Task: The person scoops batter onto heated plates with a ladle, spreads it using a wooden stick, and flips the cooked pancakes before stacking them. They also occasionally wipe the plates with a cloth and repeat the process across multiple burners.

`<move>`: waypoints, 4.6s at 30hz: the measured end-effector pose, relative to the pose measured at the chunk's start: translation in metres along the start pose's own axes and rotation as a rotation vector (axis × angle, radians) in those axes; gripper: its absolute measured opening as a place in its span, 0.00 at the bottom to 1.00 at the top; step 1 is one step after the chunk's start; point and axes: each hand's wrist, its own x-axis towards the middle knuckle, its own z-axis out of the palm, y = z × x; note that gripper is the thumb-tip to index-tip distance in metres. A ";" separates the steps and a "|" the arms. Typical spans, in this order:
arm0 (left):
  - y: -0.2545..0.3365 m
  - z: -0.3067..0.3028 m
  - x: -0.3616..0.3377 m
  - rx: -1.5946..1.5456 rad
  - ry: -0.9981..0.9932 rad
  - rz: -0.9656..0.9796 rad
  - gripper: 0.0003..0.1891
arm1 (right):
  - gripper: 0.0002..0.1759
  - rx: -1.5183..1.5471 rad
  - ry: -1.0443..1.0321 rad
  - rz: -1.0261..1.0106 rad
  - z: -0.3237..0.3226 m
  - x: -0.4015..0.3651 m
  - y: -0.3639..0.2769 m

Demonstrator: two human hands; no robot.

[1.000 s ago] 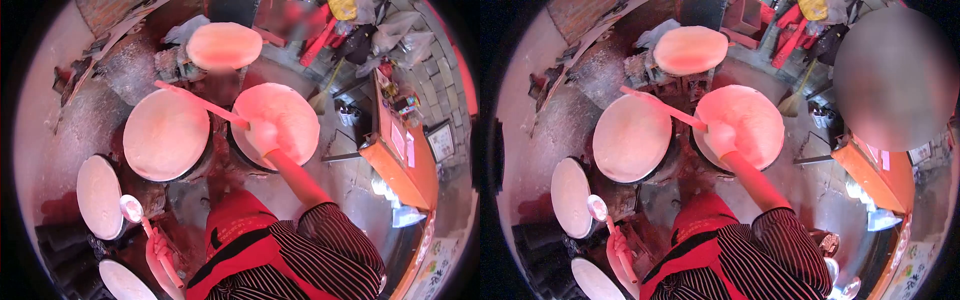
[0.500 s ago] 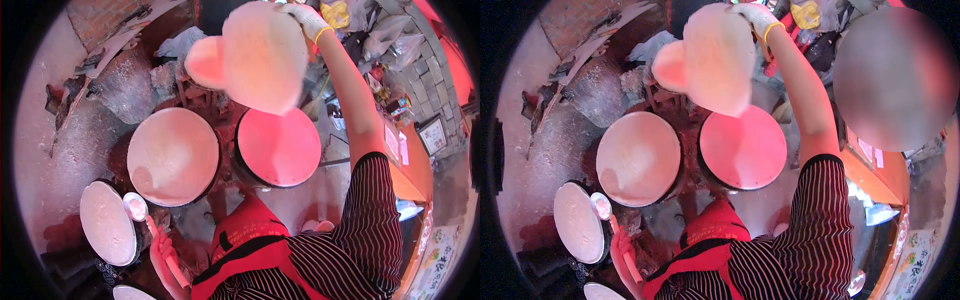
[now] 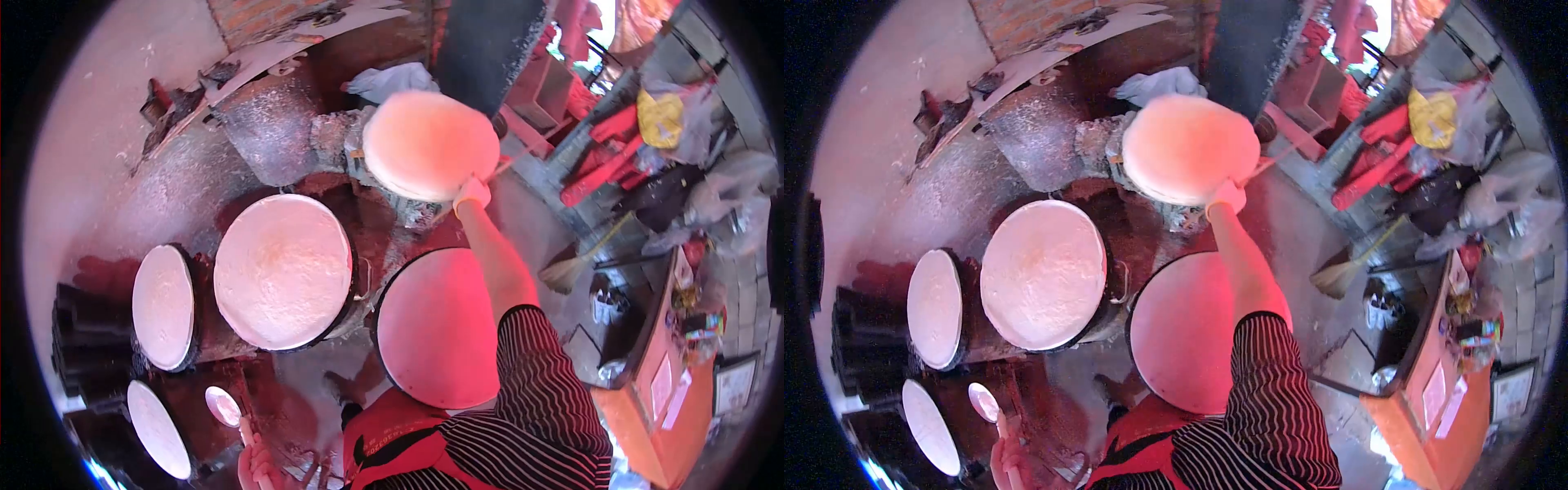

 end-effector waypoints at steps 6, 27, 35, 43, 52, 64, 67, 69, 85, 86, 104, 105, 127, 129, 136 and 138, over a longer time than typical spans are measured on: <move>-0.041 -0.029 -0.063 -0.208 -0.034 0.065 0.16 | 0.19 -0.230 0.065 0.080 -0.027 0.007 0.009; -0.296 -0.544 -0.330 -0.310 1.694 1.157 0.09 | 0.14 -1.315 -3.134 0.731 -0.467 -0.697 -0.035; -0.375 -0.784 -0.427 0.778 2.027 0.567 0.15 | 0.30 -0.029 -4.069 -0.188 -0.691 -0.812 -0.060; -0.290 -0.845 -0.334 -1.573 0.051 1.056 0.11 | 0.38 0.153 -3.966 -1.474 -0.864 -0.855 -0.044; -0.234 -0.714 -0.412 -1.724 -0.601 1.395 0.07 | 0.40 0.091 -3.947 -1.355 -0.730 -0.808 -0.092; -0.305 -0.526 -0.592 -1.092 0.320 1.633 0.12 | 0.44 0.655 -3.699 -0.802 -0.646 -0.768 -0.163; -0.324 -0.489 -0.651 -0.687 0.910 1.604 0.13 | 0.40 0.994 -3.379 -0.557 -0.646 -0.782 -0.182; -0.337 -0.493 -0.681 -0.475 1.152 1.480 0.14 | 0.39 0.923 -3.260 -0.516 -0.653 -0.784 -0.198; -0.308 -0.457 -0.569 0.158 0.538 0.414 0.12 | 0.31 -0.174 -2.663 -0.637 -0.618 -0.480 -0.214; -0.298 -0.427 -0.547 0.262 0.490 0.323 0.13 | 0.29 -0.304 -2.593 -0.600 -0.605 -0.446 -0.213; -0.414 0.025 -0.114 2.144 -0.448 0.664 0.17 | 0.28 -0.911 -1.450 -0.261 -0.425 -0.130 -0.330; -0.423 0.024 -0.102 2.066 -0.439 0.597 0.17 | 0.28 -0.878 -1.360 0.131 -0.432 -0.127 -0.340; -0.322 -0.005 0.059 1.916 -0.587 1.148 0.07 | 0.20 -0.217 -0.546 0.494 -0.448 -0.259 -0.182; -0.297 -0.030 0.048 1.752 -0.614 1.096 0.07 | 0.20 -0.226 -0.422 0.428 -0.457 -0.293 -0.181; -0.219 -0.121 -0.040 1.102 -0.277 0.150 0.04 | 0.20 -0.257 -0.442 0.369 -0.401 -0.334 -0.145; -0.203 -0.146 -0.056 0.955 -0.272 0.048 0.05 | 0.22 -0.321 -0.467 0.324 -0.381 -0.330 -0.131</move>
